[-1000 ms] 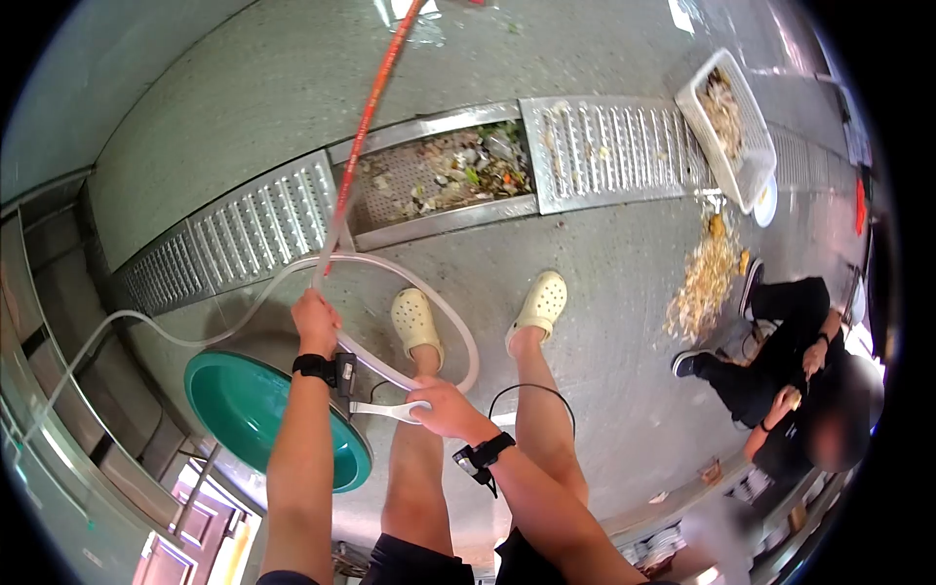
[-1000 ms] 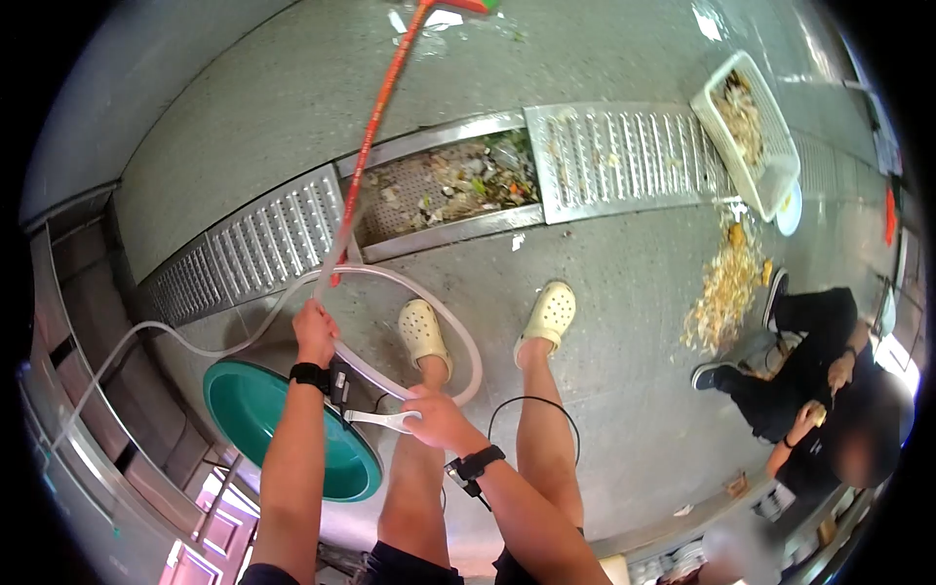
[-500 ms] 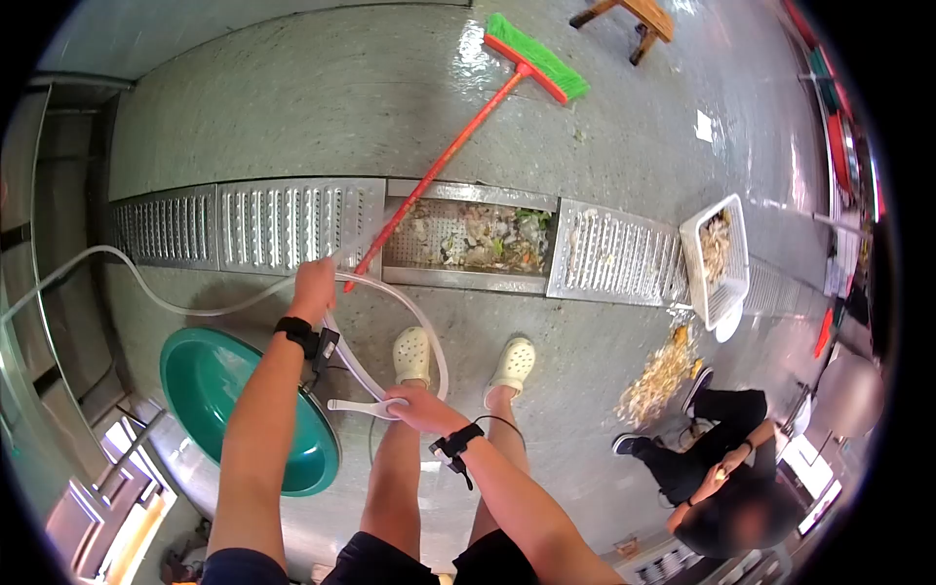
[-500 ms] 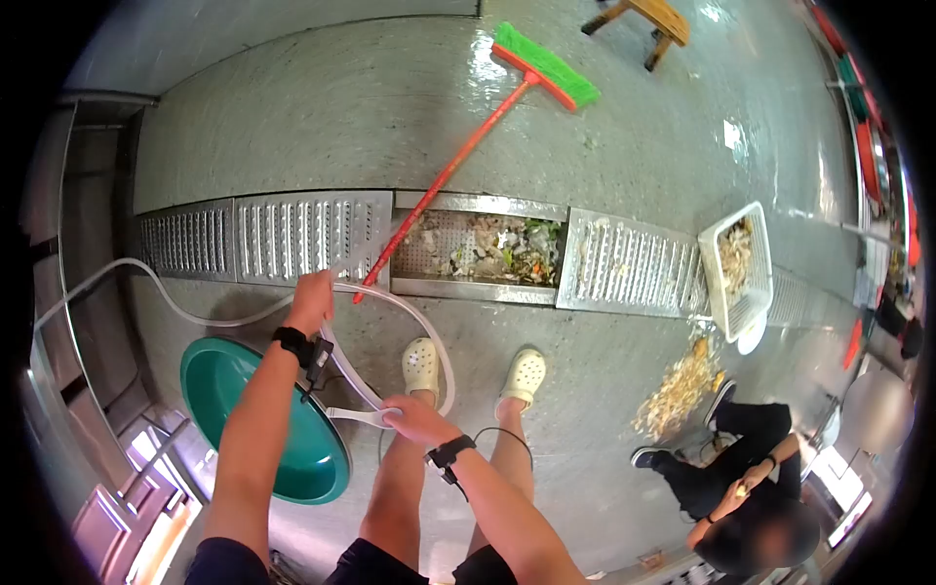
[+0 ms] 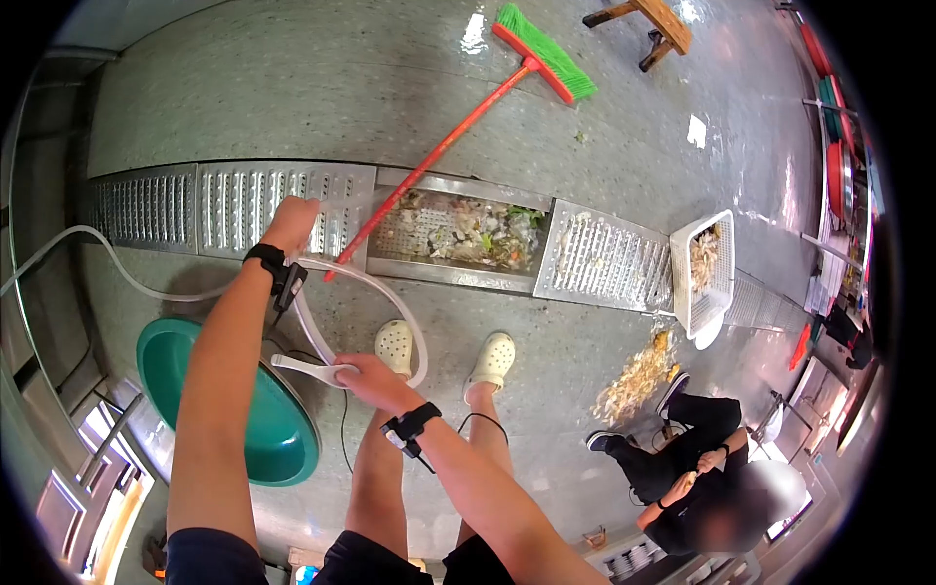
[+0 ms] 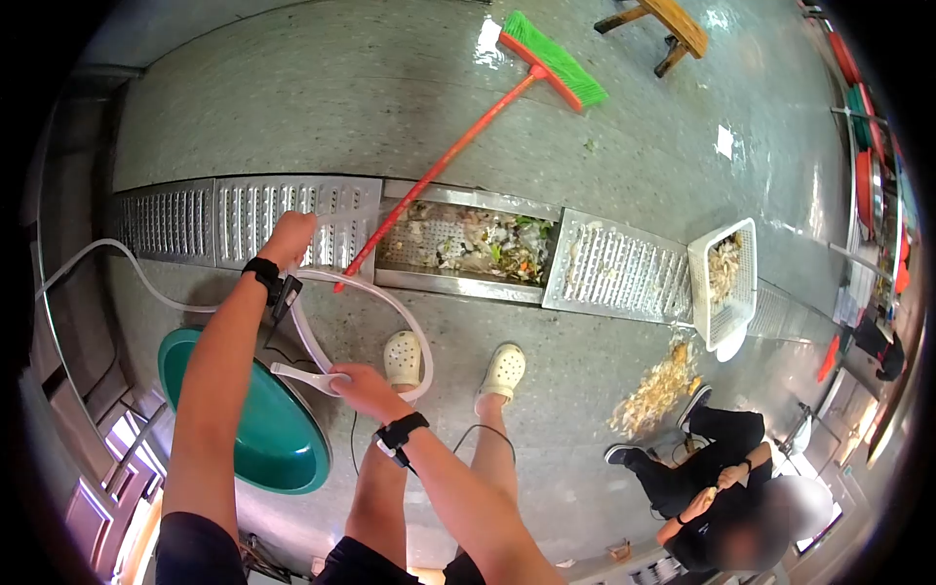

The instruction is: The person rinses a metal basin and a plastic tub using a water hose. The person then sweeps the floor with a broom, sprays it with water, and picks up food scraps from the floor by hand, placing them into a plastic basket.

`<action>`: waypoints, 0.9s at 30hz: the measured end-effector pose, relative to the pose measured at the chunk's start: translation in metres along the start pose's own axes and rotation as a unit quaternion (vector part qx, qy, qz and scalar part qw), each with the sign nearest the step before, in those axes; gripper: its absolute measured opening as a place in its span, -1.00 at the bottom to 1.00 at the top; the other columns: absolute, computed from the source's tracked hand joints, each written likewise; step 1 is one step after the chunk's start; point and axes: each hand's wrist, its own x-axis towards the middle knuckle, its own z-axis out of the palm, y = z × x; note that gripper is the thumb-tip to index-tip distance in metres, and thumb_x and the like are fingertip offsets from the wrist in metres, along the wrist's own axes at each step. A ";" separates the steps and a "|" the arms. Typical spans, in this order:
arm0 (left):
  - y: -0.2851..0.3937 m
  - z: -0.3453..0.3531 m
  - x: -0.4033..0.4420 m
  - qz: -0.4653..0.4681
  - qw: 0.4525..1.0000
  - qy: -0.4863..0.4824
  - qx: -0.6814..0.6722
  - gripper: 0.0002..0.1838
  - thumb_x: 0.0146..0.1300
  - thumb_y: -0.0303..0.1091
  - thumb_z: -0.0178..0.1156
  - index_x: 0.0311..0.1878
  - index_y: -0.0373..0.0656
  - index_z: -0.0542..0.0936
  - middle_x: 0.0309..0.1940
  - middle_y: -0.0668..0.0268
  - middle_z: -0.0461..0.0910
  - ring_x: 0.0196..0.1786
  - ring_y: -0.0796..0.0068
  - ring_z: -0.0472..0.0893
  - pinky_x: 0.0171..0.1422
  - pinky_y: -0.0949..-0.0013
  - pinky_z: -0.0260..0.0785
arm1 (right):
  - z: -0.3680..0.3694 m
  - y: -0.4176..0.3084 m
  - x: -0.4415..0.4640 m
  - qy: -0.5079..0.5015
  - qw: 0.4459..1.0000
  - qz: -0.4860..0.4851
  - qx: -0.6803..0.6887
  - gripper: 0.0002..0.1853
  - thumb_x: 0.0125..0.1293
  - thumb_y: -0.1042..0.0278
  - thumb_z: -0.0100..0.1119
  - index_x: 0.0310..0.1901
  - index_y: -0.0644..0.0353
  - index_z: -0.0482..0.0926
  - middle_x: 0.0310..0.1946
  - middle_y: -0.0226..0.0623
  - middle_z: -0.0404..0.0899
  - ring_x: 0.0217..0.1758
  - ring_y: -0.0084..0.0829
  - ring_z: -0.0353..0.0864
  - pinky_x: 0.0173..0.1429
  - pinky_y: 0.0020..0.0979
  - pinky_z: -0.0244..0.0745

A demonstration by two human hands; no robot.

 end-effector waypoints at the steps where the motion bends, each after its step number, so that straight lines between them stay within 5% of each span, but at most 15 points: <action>1: 0.003 0.003 0.000 0.010 1.000 0.011 0.016 -0.57 0.25 -0.26 -0.14 -0.67 -0.34 0.39 -0.81 0.11 0.34 -0.82 0.20 0.37 -0.67 0.12 0.23 | 0.001 0.001 0.004 -0.004 1.000 -0.006 0.004 -0.72 0.21 0.28 0.02 -0.14 0.24 0.59 -0.36 -0.06 0.59 -0.25 -0.21 0.58 -0.10 -0.31 0.44; 20: -0.004 0.030 0.069 0.033 0.999 -0.018 0.039 -0.57 0.20 -0.20 0.01 -0.58 -0.44 0.45 -0.75 0.11 0.38 -0.78 0.24 0.38 -0.71 0.16 0.19 | -0.001 -0.002 0.036 -0.003 0.997 -0.002 0.077 -0.76 0.25 0.30 0.01 -0.15 0.25 0.53 -0.32 -0.16 0.56 -0.17 -0.29 0.53 0.00 -0.34 0.38; 23: -0.028 0.046 0.098 0.115 0.974 -0.025 0.193 -0.60 0.19 -0.21 0.01 -0.48 -0.46 0.53 -0.67 -0.03 0.46 -0.64 0.06 0.51 -0.55 0.06 0.34 | -0.003 0.010 0.035 0.008 0.994 -0.006 0.113 -0.77 0.25 0.31 0.02 -0.15 0.25 0.53 -0.33 -0.17 0.56 -0.17 -0.30 0.53 -0.01 -0.34 0.38; 25: 0.005 0.058 0.072 -0.025 0.984 -0.029 0.174 -0.69 0.20 -0.31 -0.01 -0.36 -0.42 0.57 -0.46 -0.17 0.56 -0.37 -0.07 0.62 -0.26 -0.02 0.45 | -0.001 0.019 0.037 0.028 0.993 -0.020 0.111 -0.77 0.25 0.31 0.01 -0.16 0.24 0.53 -0.33 -0.17 0.56 -0.17 -0.30 0.53 -0.01 -0.35 0.38; 27: -0.035 0.068 0.088 0.081 0.949 -0.066 0.296 -0.71 0.20 -0.34 -0.02 -0.34 -0.40 0.58 -0.38 -0.19 0.57 -0.29 -0.13 0.61 -0.17 -0.03 0.45 | -0.001 0.025 0.034 0.023 0.996 -0.026 0.084 -0.77 0.23 0.31 0.02 -0.17 0.25 0.54 -0.32 -0.14 0.58 -0.18 -0.28 0.55 -0.03 -0.34 0.39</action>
